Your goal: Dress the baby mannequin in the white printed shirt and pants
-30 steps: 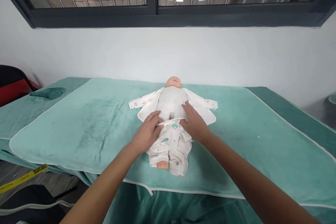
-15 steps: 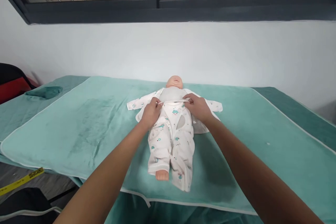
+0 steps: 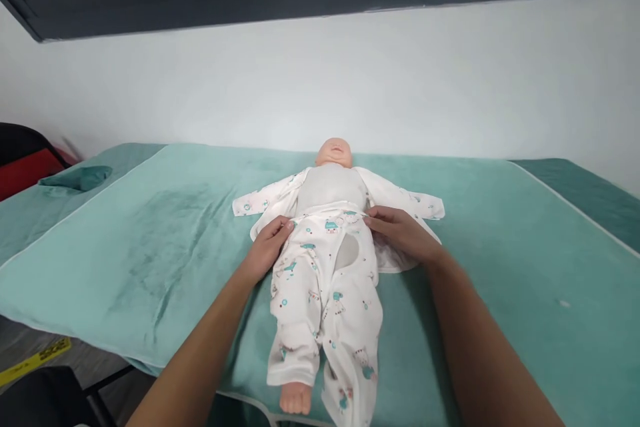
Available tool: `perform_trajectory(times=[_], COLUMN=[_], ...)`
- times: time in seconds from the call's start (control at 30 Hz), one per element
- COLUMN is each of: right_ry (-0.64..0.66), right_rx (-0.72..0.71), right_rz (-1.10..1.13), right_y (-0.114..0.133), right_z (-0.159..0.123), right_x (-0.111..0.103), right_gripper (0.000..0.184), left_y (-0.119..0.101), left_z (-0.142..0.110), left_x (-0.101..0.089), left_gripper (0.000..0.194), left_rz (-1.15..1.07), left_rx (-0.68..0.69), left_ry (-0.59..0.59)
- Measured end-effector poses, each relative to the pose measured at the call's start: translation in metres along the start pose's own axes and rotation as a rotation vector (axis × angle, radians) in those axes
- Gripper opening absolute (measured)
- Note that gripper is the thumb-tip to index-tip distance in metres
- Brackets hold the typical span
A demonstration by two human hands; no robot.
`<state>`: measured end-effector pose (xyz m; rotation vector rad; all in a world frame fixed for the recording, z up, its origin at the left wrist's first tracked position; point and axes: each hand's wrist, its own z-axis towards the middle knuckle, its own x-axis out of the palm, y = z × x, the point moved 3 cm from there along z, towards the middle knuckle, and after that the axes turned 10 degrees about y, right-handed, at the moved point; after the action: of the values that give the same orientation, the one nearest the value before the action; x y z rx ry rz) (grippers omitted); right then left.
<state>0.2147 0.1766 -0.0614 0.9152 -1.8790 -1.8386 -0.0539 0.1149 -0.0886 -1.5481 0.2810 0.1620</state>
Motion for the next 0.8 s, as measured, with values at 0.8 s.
perform_trajectory(times=[0.8], right_ry=[-0.139], right_rx=[-0.156], right_rz=[0.195], right_y=[-0.013], right_z=[-0.002], right_x=[0.024], right_gripper=[0.024], left_y=[0.010], left_z=[-0.011], left_x=[-0.006], left_gripper=[0.030], left_rz=[-0.705], left_rx=[-0.013], left_ry=[0.209])
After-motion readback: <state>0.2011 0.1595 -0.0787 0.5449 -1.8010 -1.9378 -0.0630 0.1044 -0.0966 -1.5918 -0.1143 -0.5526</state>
